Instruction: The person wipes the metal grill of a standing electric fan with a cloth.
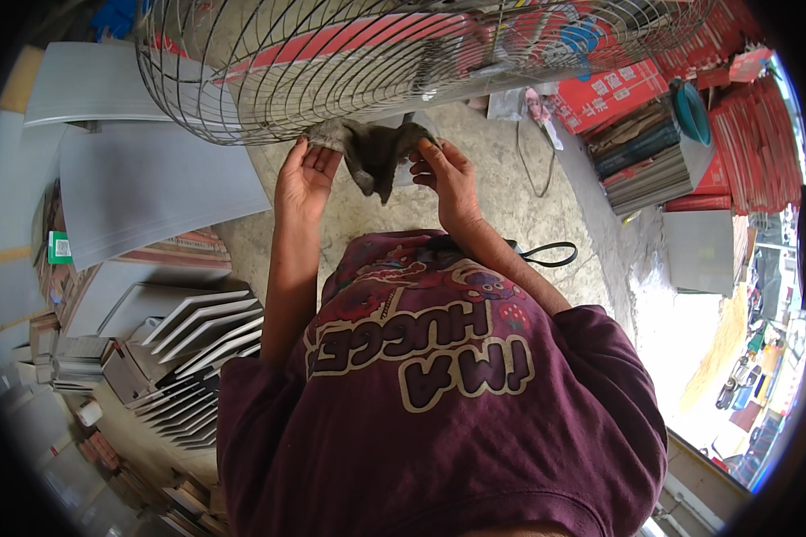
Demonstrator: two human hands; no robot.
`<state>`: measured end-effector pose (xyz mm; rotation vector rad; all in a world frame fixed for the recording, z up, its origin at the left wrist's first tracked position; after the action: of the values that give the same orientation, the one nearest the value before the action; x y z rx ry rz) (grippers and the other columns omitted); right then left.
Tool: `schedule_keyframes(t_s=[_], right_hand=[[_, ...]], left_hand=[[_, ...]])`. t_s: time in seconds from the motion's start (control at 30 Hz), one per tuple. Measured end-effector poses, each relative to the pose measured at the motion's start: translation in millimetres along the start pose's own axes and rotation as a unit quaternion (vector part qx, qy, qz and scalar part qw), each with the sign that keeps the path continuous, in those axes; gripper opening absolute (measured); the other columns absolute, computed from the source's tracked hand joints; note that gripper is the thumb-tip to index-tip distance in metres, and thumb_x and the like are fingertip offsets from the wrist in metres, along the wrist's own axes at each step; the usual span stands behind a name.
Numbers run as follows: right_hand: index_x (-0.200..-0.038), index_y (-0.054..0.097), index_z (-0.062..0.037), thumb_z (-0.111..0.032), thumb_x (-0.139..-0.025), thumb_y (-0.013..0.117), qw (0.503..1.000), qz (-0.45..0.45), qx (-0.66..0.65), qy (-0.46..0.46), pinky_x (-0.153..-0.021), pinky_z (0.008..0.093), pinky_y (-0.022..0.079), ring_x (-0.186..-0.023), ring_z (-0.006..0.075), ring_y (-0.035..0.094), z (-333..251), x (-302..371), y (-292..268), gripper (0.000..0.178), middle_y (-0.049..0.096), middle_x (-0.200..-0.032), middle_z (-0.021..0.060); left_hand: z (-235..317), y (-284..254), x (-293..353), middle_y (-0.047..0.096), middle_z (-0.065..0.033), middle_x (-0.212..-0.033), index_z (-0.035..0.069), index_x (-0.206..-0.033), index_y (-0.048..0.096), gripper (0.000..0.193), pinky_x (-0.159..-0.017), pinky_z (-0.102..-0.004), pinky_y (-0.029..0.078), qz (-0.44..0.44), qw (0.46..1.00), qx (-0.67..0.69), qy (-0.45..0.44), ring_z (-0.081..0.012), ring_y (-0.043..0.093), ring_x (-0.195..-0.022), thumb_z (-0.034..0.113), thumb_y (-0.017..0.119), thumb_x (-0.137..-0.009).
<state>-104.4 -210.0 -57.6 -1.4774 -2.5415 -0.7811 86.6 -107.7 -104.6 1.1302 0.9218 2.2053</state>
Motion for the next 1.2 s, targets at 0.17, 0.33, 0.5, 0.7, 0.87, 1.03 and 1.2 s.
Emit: schedule_keyframes(t_s=[0.17, 0.33, 0.5, 0.7, 0.87, 1.03, 1.2], right_hand=[[-0.089, 0.057, -0.0067, -0.026, -0.084, 0.056, 1.0, 0.001, 0.003, -0.003, -0.061, 0.0224, 0.044, -0.068, 0.0092, 0.054, -0.5, 2.1, 0.2, 0.02, 0.058, -0.078, 0.0015], [-0.089, 0.058, -0.0071, -0.025, -0.084, 0.056, 1.0, 0.007, -0.003, -0.01, -0.061, 0.0222, 0.044, -0.067, 0.0088, 0.054, 2.3, 0.3, -6.2, 0.019, 0.058, -0.078, 0.0014], [-0.09, 0.058, -0.0059, -0.024, -0.084, 0.056, 1.0, 0.01, -0.007, -0.007, -0.06, 0.0223, 0.044, -0.066, 0.0098, 0.055, 2.1, 1.3, -3.4, 0.019, 0.059, -0.077, 0.0018], [-0.091, 0.059, -0.0053, -0.023, -0.083, 0.057, 1.0, 0.01, -0.013, -0.004, -0.059, 0.0225, 0.044, -0.065, 0.0101, 0.055, 2.4, 0.6, -2.5, 0.02, 0.059, -0.076, 0.002], [-0.089, 0.058, -0.0063, -0.024, -0.084, 0.057, 1.0, 0.006, -0.008, 0.0, -0.06, 0.0224, 0.044, -0.065, 0.0095, 0.055, 5.0, -0.2, -1.7, 0.019, 0.059, -0.076, 0.0014], [-0.087, 0.058, -0.0081, -0.025, -0.084, 0.056, 1.0, 0.004, 0.003, 0.004, -0.061, 0.0222, 0.045, -0.066, 0.0087, 0.055, 7.7, 1.9, -0.8, 0.017, 0.059, -0.077, 0.0008], [-0.088, 0.058, -0.0081, -0.025, -0.084, 0.056, 1.0, 0.009, 0.005, 0.007, -0.06, 0.0218, 0.045, -0.067, 0.0087, 0.055, 7.6, 4.0, -2.3, 0.017, 0.059, -0.077, 0.0009]], left_hand=[[-10.5, 2.6, -16.2, 0.045, -0.0124, -0.103, 0.0, -0.098, 0.044, 0.029, -0.095, -0.0464, 0.038, 0.025, 0.998, 0.049, -0.008, -0.0266, 0.047, -0.099, 0.01, 0.062, -0.077], [6.9, 22.7, 3.7, 0.048, -0.012, -0.102, 0.0, -0.098, 0.046, 0.026, -0.094, -0.0451, 0.039, 0.004, 0.999, 0.047, 0.006, -0.026, 0.048, -0.1, 0.012, 0.06, -0.08], [21.3, 46.1, 32.2, 0.046, -0.0078, -0.089, 0.003, -0.089, 0.047, 0.021, -0.09, -0.0444, 0.041, -0.042, 0.998, 0.054, 0.006, -0.0226, 0.048, -0.088, 0.012, 0.062, -0.079], [40.7, 56.2, 49.2, 0.053, -0.0104, -0.102, 0.002, -0.101, 0.05, 0.022, -0.09, -0.0393, 0.04, -0.127, 0.99, 0.053, 0.04, -0.0221, 0.049, -0.099, 0.014, 0.055, -0.083], [37.3, 26.9, 39.6, 0.051, -0.0107, -0.104, 0.004, -0.102, 0.049, 0.022, -0.091, -0.0413, 0.04, -0.082, 0.996, 0.022, 0.04, -0.0231, 0.049, -0.098, 0.013, 0.055, -0.083], [23.6, -1.8, 8.8, 0.048, -0.0107, -0.103, 0.004, -0.099, 0.048, 0.022, -0.091, -0.043, 0.041, 0.007, 0.999, -0.003, 0.043, -0.0251, 0.048, -0.098, 0.014, 0.058, -0.082], [21.4, 1.3, 0.8, 0.047, -0.0108, -0.102, 0.003, -0.099, 0.047, 0.025, -0.093, -0.0434, 0.039, 0.033, 0.998, 0.004, 0.046, -0.0257, 0.047, -0.098, 0.015, 0.06, -0.08]])
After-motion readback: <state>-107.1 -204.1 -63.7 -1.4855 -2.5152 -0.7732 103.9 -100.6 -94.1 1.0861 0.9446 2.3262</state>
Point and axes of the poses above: each hand's wrist, its own x-axis away from the middle knuckle, its own y-axis out of the palm, z = x × y, the point moved 9 cm from there along -x, towards the middle knuckle
